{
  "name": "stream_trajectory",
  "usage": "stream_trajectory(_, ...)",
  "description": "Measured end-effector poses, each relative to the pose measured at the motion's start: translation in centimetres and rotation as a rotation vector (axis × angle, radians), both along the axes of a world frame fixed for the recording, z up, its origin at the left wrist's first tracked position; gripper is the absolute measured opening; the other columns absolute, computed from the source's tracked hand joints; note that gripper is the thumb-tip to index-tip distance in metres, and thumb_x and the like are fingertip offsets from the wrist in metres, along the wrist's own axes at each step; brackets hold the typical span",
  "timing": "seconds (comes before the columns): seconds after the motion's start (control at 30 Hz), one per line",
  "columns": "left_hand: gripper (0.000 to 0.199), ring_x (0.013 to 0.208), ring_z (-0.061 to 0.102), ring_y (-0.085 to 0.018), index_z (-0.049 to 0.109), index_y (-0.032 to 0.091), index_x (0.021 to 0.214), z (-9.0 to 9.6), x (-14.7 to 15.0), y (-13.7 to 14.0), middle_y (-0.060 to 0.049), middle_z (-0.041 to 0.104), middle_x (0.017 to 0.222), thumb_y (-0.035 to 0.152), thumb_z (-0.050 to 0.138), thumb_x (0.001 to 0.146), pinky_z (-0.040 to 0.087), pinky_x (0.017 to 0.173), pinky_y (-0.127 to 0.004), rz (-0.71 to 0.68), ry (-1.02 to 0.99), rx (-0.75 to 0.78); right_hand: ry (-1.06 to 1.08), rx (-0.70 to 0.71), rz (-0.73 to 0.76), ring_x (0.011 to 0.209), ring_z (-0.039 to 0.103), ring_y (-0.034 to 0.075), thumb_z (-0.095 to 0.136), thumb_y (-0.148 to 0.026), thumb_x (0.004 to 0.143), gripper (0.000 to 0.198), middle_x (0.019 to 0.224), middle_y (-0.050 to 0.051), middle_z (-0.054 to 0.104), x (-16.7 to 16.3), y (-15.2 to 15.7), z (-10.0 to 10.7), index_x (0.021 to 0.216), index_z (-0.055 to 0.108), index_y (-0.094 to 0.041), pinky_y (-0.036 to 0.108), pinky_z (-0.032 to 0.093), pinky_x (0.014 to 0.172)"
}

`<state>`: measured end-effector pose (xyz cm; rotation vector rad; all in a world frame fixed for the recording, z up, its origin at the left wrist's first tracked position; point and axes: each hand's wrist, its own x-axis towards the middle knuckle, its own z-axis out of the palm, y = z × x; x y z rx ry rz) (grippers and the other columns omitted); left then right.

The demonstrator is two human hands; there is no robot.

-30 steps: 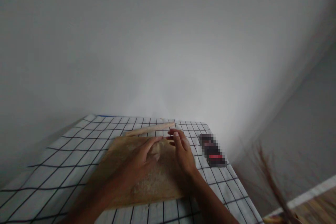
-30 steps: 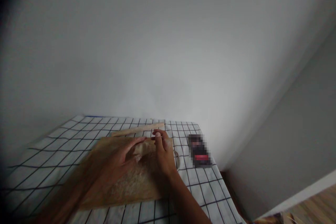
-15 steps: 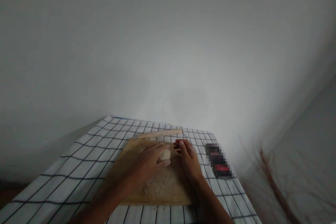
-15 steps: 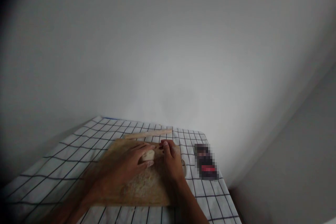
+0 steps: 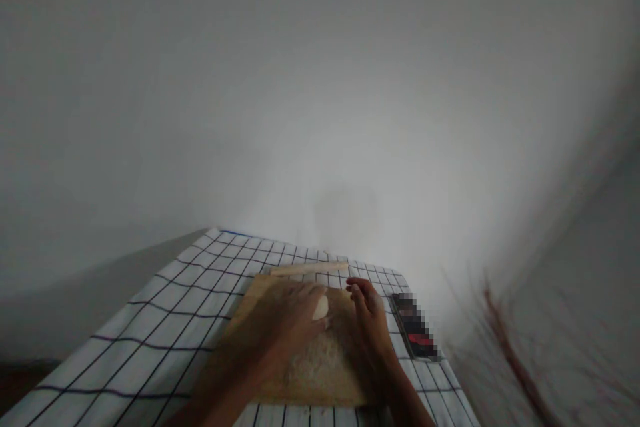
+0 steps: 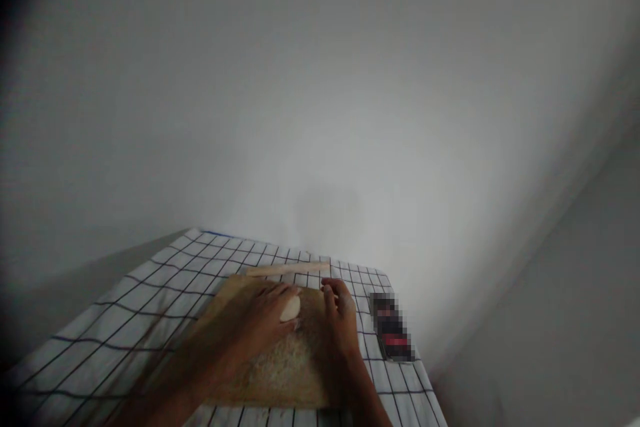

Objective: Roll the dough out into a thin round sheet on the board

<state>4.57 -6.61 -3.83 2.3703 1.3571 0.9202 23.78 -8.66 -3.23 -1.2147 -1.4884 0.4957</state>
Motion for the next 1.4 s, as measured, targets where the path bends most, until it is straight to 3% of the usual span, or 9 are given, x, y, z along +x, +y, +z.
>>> stream_trajectory(0.17, 0.043, 0.12, 0.061, -0.029, 0.067, 0.026, 0.127, 0.6, 0.0, 0.3, -0.008, 0.066, 0.129, 0.027, 0.065, 0.083, 0.045, 0.106, -0.042, -0.021, 0.015, 0.054, -0.289, 0.049, 0.044, 0.107, 0.065, 0.021, 0.048, -0.033, 0.101, 0.028, 0.125, 0.013, 0.061, 0.2, 1.5, 0.7, 0.118, 0.064, -0.018, 0.034, 0.057, 0.088)
stream_trajectory(0.3, 0.049, 0.137, 0.052, -0.027, 0.055, 0.025, 0.142, -0.1, 0.0, 0.3, -0.006, 0.059, 0.147, 0.028, 0.054, 0.093, 0.034, 0.119, -0.044, -0.179, -0.012, 0.143, -0.939, -0.003, -0.008, 0.138, 0.046, 0.02, 0.04, -0.019, 0.102, 0.043, 0.151, 0.016, 0.044, 0.0, 5.1, 2.2, 0.144, 0.048, -0.013, 0.035, 0.043, 0.112)
stream_trajectory(0.4, 0.056, 0.139, 0.051, -0.027, 0.053, 0.023, 0.145, -1.2, 0.3, 0.3, -0.008, 0.056, 0.152, 0.017, 0.05, 0.09, 0.034, 0.121, -0.045, -0.237, 0.05, 0.092, -1.084, -0.069, -0.006, 0.145, 0.037, 0.021, 0.041, -0.014, 0.099, 0.054, 0.16, 0.015, 0.037, -0.5, 8.2, 3.4, 0.153, 0.039, -0.015, 0.04, 0.037, 0.117)
stream_trajectory(0.57, 0.067, 0.142, 0.048, -0.02, 0.055, 0.025, 0.142, -1.6, -0.2, 0.7, -0.006, 0.056, 0.152, 0.003, 0.048, 0.079, 0.035, 0.121, -0.038, -0.221, 0.012, 0.048, -1.232, -0.142, 0.07, 0.134, 0.051, 0.028, 0.05, -0.011, 0.091, 0.056, 0.147, 0.015, 0.055, -1.6, 11.6, 3.6, 0.147, 0.048, -0.018, 0.057, 0.036, 0.114)
stream_trajectory(0.8, 0.051, 0.141, 0.049, -0.027, 0.051, 0.029, 0.145, -0.7, -1.4, -0.1, -0.006, 0.053, 0.154, 0.03, 0.054, 0.094, 0.038, 0.119, -0.044, -0.228, 0.046, -0.004, -1.329, -0.161, 0.174, 0.107, 0.066, 0.028, 0.059, -0.011, 0.088, 0.038, 0.127, 0.016, 0.064, -1.1, 13.5, 3.2, 0.126, 0.062, -0.018, 0.049, 0.052, 0.095)
stream_trajectory(1.03, 0.03, 0.127, 0.058, -0.025, 0.063, 0.022, 0.123, 1.7, -3.2, 1.5, -0.01, 0.065, 0.13, 0.035, 0.048, 0.099, 0.045, 0.112, -0.045, -0.035, -0.357, 0.286, -1.165, -0.021, 0.121, 0.117, 0.059, 0.025, 0.048, -0.024, 0.104, 0.031, 0.129, 0.015, 0.06, 1.9, 10.9, 4.9, 0.134, 0.053, -0.018, 0.04, 0.049, 0.096)
stream_trajectory(1.2, 0.028, 0.139, 0.048, -0.027, 0.063, 0.022, 0.121, 4.4, -4.7, 1.3, -0.01, 0.062, 0.136, 0.031, 0.049, 0.099, 0.034, 0.12, -0.048, 0.156, -0.314, 0.58, -1.017, 0.04, 0.184, 0.097, 0.065, 0.017, 0.052, -0.028, 0.103, 0.032, 0.121, 0.011, 0.065, 5.0, 5.9, 5.2, 0.134, 0.051, -0.016, 0.028, 0.049, 0.085)
stream_trajectory(1.3, 0.029, 0.122, 0.061, -0.027, 0.066, 0.023, 0.115, 5.9, -4.6, 0.0, -0.008, 0.071, 0.124, 0.035, 0.044, 0.101, 0.04, 0.11, -0.045, 0.165, -0.151, 0.473, -0.978, 0.035, 0.199, 0.083, 0.064, 0.017, 0.058, -0.044, 0.1, 0.029, 0.103, 0.006, 0.069, 5.5, 3.1, 5.5, 0.115, 0.062, -0.019, 0.026, 0.046, 0.073)
stream_trajectory(1.4, 0.044, 0.079, 0.069, -0.025, 0.07, 0.022, 0.087, 6.8, -5.0, -0.9, -0.005, 0.073, 0.079, 0.053, 0.04, 0.1, 0.049, 0.078, -0.037, 0.182, 0.017, 0.194, -1.008, -0.02, 0.1, 0.08, 0.064, 0.019, 0.062, -0.06, 0.093, 0.041, 0.093, 0.005, 0.07, 5.3, 1.2, 6.3, 0.1, 0.066, -0.02, 0.026, 0.041, 0.068)
